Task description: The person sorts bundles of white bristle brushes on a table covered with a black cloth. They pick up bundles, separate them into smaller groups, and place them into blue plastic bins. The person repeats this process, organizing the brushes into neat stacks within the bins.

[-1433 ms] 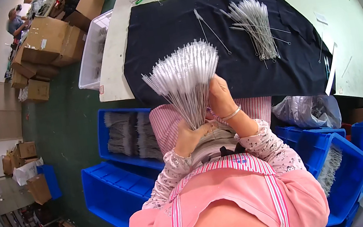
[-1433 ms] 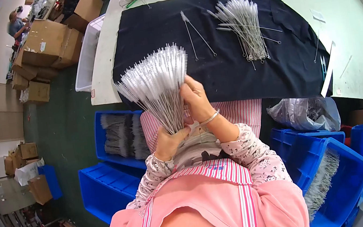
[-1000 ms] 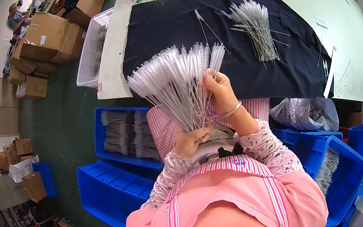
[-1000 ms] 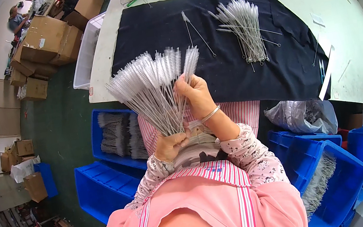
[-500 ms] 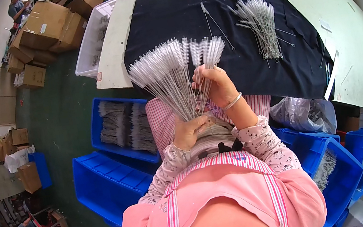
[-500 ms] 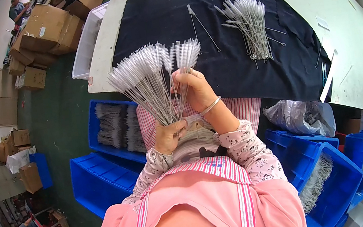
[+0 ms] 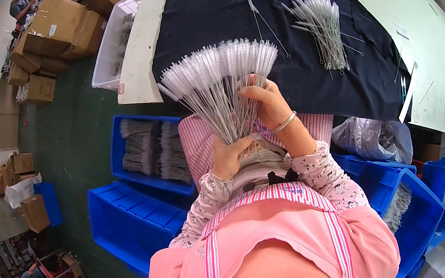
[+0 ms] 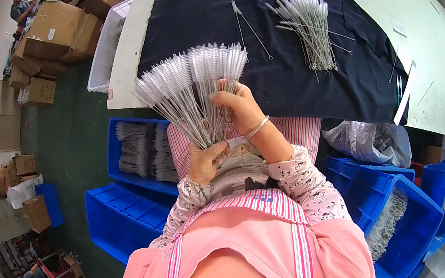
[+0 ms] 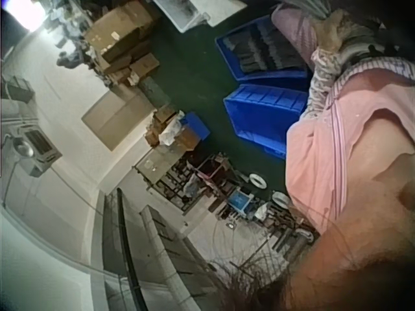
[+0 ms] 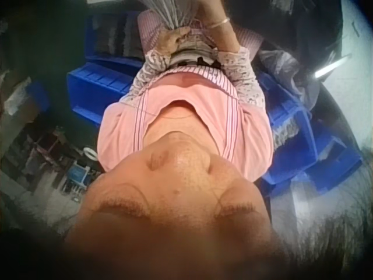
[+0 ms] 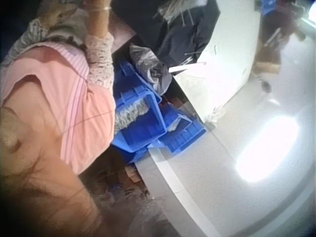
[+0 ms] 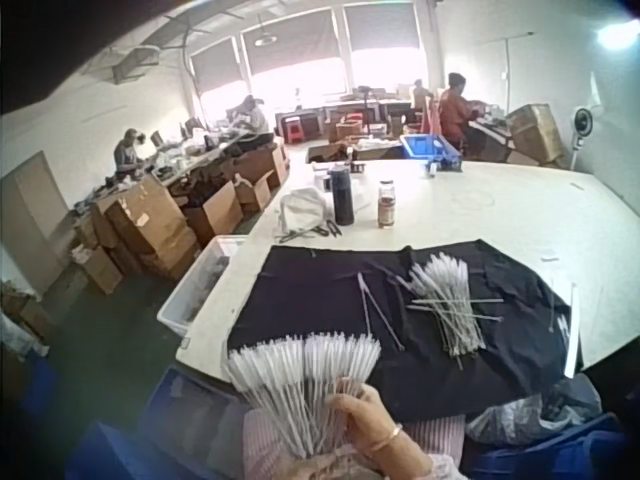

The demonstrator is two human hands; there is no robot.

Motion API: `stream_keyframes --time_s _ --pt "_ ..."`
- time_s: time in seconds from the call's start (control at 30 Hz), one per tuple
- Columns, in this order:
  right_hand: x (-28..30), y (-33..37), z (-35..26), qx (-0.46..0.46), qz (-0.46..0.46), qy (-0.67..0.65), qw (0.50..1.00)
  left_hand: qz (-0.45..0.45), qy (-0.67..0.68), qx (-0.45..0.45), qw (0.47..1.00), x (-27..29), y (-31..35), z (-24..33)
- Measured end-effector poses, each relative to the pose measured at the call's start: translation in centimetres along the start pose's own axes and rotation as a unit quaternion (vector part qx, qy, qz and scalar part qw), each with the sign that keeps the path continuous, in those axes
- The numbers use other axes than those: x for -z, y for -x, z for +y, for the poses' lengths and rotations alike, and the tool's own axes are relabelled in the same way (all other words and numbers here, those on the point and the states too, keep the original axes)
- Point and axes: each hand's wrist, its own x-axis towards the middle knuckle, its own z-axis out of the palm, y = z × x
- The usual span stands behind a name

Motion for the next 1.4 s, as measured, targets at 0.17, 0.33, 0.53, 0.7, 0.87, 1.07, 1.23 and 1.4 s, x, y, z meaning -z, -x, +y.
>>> stream_keyframes --time_s 0.17,0.33,0.53,0.7,0.87,1.07,1.23,1.4 --pt "0.4 -0.3 0.4 0.023 0.004 0.012 1.000 -0.066 -0.031 0.017 0.997 1.8 -0.8 -0.5" --pt "0.8 -0.2 0.2 0.030 -0.010 0.061 0.998 -0.054 -0.074 -0.026 0.995 2.1 -0.8 -0.9" --pt "2.3 -0.1 0.7 0.001 -0.066 -0.023 0.998 -0.068 -0.109 -0.032 0.991 3.1 -1.3 -1.4" --pt "0.3 0.6 -0.1 0.017 -0.035 -0.015 0.999 -0.047 -0.135 -0.041 0.989 3.1 -1.5 -1.9" --pt "1.0 0.0 0.7 0.023 0.042 0.070 0.996 -0.050 -0.151 -0.054 0.986 3.5 -1.7 -2.4" --pt "0.4 0.7 0.2 0.054 -0.003 0.011 0.998 -0.064 -0.176 -0.052 0.981 3.5 -1.7 -1.6" --pt "2.3 0.0 1.1 -0.004 -0.060 -0.058 0.997 -0.077 -0.160 -0.103 0.979 2.6 -1.8 -0.9" --pt "2.4 -0.1 1.2 0.029 -0.076 -0.077 0.994 -0.047 -0.193 -0.074 0.977 2.0 -1.4 -0.2"
